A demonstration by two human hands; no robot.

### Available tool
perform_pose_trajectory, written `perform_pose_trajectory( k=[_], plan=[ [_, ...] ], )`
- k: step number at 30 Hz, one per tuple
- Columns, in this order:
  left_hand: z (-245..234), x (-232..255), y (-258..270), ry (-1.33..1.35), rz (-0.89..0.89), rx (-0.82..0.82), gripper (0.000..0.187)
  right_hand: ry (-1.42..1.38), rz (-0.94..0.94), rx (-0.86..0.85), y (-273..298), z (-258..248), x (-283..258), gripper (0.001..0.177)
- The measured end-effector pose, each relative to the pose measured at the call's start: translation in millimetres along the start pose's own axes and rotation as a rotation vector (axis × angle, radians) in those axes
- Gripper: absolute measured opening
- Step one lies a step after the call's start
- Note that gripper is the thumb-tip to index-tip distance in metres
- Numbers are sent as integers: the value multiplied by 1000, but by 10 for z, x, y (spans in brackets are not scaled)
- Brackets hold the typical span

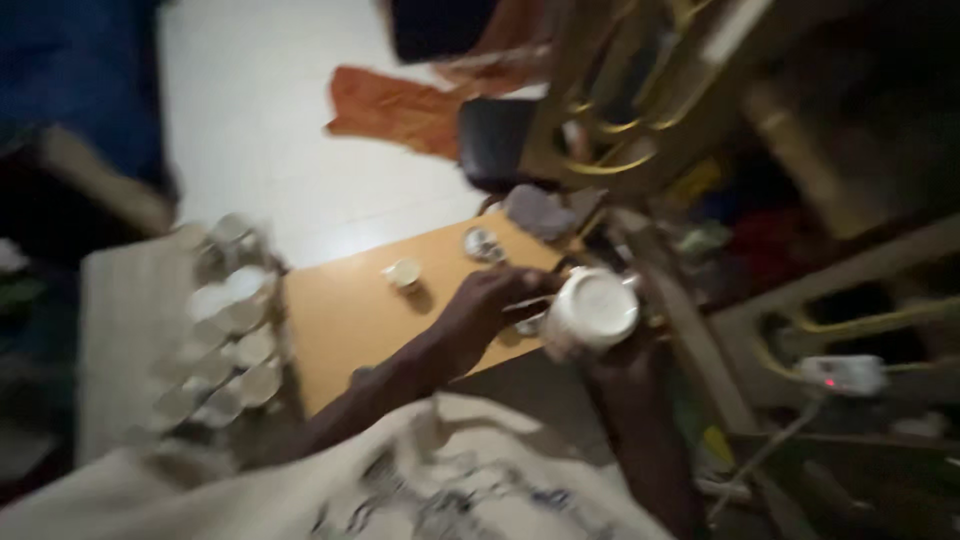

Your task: The person picks up mugs one at a time and places them on a shelf inside a wooden cabinet.

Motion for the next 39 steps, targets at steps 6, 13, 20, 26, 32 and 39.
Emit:
perform_pose_trajectory(
  k=[6,13,20,26,32,39],
  plan=[
    [308,-87,-143,-98,-62,7,42,88,-73,53,240,-236,-114,78],
    [898,232,-360,-385,-35,1,44,73,-222,238,296,-651,-341,88],
    [1815,1026,-962,-513,260,-193,67,438,-320,295,-703,-1303,-1149,85],
    [2682,1817,-1699,-490,727,-277,63,713,-425,448,-1590,-1566,-2252,70],
    [3512,2508,-2703,-452,705,-415,64,521,-780,487,-2534,-2116,-2607,65],
    [4283,2762,-3972,-521,798,-597,50,1377,-539,934,-3493,-2967,-2632,84]
  ],
)
Point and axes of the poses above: each hand's wrist, its own y-axis away from the middle knuckle, its own z-axis out of the palm, x = y × z, the point moved 2 cm from there along -y, towards the middle knuckle, and after that the axes turned 13 degrees about -z, right-handed, at the moved point
